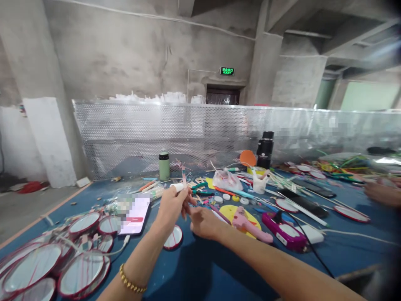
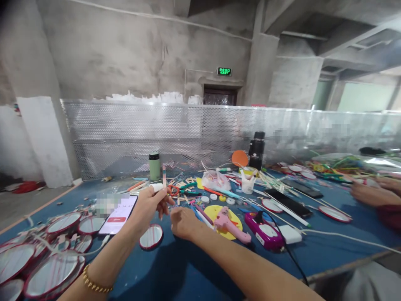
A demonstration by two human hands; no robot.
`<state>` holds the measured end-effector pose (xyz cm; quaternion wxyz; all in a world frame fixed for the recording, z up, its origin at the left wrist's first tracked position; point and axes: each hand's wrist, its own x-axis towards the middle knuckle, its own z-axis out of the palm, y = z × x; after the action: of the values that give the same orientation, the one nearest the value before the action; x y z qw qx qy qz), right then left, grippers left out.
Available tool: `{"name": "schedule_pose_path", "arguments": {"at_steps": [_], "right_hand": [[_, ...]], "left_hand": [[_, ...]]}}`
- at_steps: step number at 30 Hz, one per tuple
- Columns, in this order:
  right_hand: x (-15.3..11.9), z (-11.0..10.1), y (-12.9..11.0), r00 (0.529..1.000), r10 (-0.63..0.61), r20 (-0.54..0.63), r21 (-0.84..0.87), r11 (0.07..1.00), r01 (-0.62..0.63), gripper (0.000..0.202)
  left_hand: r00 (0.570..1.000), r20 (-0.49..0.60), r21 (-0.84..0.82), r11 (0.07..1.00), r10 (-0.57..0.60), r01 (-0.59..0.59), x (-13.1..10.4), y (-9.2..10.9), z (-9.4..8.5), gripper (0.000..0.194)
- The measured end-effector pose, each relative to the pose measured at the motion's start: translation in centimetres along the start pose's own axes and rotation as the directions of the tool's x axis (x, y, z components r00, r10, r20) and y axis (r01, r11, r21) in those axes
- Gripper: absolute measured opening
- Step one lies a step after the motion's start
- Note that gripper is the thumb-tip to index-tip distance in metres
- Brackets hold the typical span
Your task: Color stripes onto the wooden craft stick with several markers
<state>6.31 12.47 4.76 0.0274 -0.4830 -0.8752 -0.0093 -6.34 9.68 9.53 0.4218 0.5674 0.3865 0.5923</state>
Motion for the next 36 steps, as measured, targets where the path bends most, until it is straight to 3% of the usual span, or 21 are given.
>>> {"name": "schedule_pose_path", "arguments": {"at_steps": [3, 7, 12, 16, 18, 24, 30, 33, 36], "right_hand": [[-1.5, -0.9, 1.8, 1.0, 0.011, 0.008, 0.099, 0.995, -0.012, 0.024], [-3.4, -2.4, 3.4, 0.998, 0.028, -0.064, 0.3, 0.954, -0.008, 0.023], [-6.2, -3.3, 3.9, 0.98, 0.1, -0.171, 0.607, 0.795, 0.025, 0.028], [-7.9, -3.0, 4.0, 0.949, 0.108, -0.297, 0.708, 0.691, 0.143, 0.027], [-8.2, -2.9, 4.0, 0.93, 0.094, -0.356, 0.711, 0.673, 0.204, 0.034], [-7.1, -1.9, 3.3, 0.914, 0.064, -0.401, 0.521, 0.836, 0.17, 0.04], [-6.0, -1.8, 3.5, 0.895, 0.003, -0.445, 0.486, 0.84, 0.239, 0.043], [-6.0, -1.9, 3.7, 0.85, -0.036, -0.526, 0.467, 0.823, 0.324, 0.043], [-6.3, -1.9, 3.7, 0.765, 0.019, -0.644, 0.451, 0.817, 0.359, 0.034]], "left_hand": [[0.999, 0.041, 0.018, 1.0, -0.014, 0.014, -0.6, 0.2, 0.5, 0.024], [1.0, 0.026, 0.022, 1.0, -0.017, 0.016, -0.7, 0.3, 0.6, 0.029], [1.0, 0.024, 0.028, 1.0, -0.007, 0.006, -0.5, -0.5, 1.0, 0.034], [0.997, 0.066, -0.019, 0.999, -0.045, 0.047, -0.5, -1.5, 2.0, 0.044], [0.997, 0.062, -0.037, 0.998, -0.051, 0.053, -0.5, -2.0, 2.3, 0.047], [0.997, 0.036, -0.035, 0.997, -0.063, 0.065, -0.2, -2.9, 2.2, 0.053], [0.998, -0.028, -0.065, 0.996, -0.064, 0.062, 0.4, -3.0, 1.7, 0.06], [0.997, -0.03, -0.08, 0.995, -0.069, 0.067, 0.0, -2.7, 2.0, 0.059], [0.989, 0.049, -0.151, 0.978, -0.136, 0.142, -0.6, -3.0, 2.9, 0.059]]}}
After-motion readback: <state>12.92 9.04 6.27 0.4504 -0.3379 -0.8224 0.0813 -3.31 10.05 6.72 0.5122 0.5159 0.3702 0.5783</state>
